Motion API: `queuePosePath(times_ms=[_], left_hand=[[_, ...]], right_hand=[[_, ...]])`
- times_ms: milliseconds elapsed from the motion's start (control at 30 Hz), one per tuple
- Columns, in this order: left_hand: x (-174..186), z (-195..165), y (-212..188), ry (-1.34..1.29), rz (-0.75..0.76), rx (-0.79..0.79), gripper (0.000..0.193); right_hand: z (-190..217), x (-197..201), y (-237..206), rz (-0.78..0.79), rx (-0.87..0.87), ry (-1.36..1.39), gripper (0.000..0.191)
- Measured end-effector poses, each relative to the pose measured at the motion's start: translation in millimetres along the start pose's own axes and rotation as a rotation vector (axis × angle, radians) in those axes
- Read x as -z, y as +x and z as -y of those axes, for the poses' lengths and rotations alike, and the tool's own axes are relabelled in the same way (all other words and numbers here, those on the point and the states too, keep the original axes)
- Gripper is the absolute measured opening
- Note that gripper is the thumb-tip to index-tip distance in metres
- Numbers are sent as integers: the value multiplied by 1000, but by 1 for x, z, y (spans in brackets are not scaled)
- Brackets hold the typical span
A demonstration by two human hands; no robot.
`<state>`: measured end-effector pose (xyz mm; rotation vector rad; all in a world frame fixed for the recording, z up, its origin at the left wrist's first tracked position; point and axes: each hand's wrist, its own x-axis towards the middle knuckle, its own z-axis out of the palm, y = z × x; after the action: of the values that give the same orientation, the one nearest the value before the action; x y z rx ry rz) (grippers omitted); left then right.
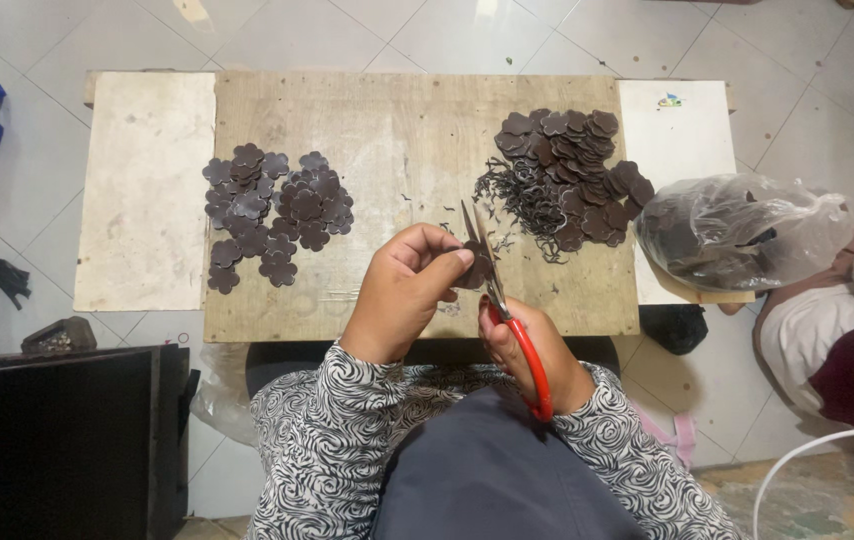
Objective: The person uses red-handled scissors to trim the edges of dark, flower-shaped pieces of material. They hold each piece in the left hand and cut along the perimeter with the right hand, then place the finished piece on a pile on the table.
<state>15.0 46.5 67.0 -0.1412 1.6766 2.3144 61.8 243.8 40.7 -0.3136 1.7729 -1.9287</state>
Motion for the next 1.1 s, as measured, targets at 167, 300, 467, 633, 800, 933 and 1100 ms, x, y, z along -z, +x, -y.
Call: queuePosePath(times_ms=[167,300,467,633,800,933,1100], left_hand=[[1,0,0,-33,25,28,12],[2,2,0,-51,33,38,12],[2,1,2,-42,35,16,13],[3,0,3,-39,32,-5,19],[6,8,6,-72,39,-66,28],[10,18,13,-124,-4,-158,26],[23,27,21,33,-61,-169,31]], right_hand=[[-1,0,-2,-7,-10,-9,62],[-3,-2,0,-17,-1,22,62],[-3,-1,0,-21,-29,40,59],[-8,-1,1,-41,-68,74,54],[-23,6,1,-45,-40,139,53],[-38,15,6,-99,-67,220,50],[-62,21,16,-155,-119,332,47]])
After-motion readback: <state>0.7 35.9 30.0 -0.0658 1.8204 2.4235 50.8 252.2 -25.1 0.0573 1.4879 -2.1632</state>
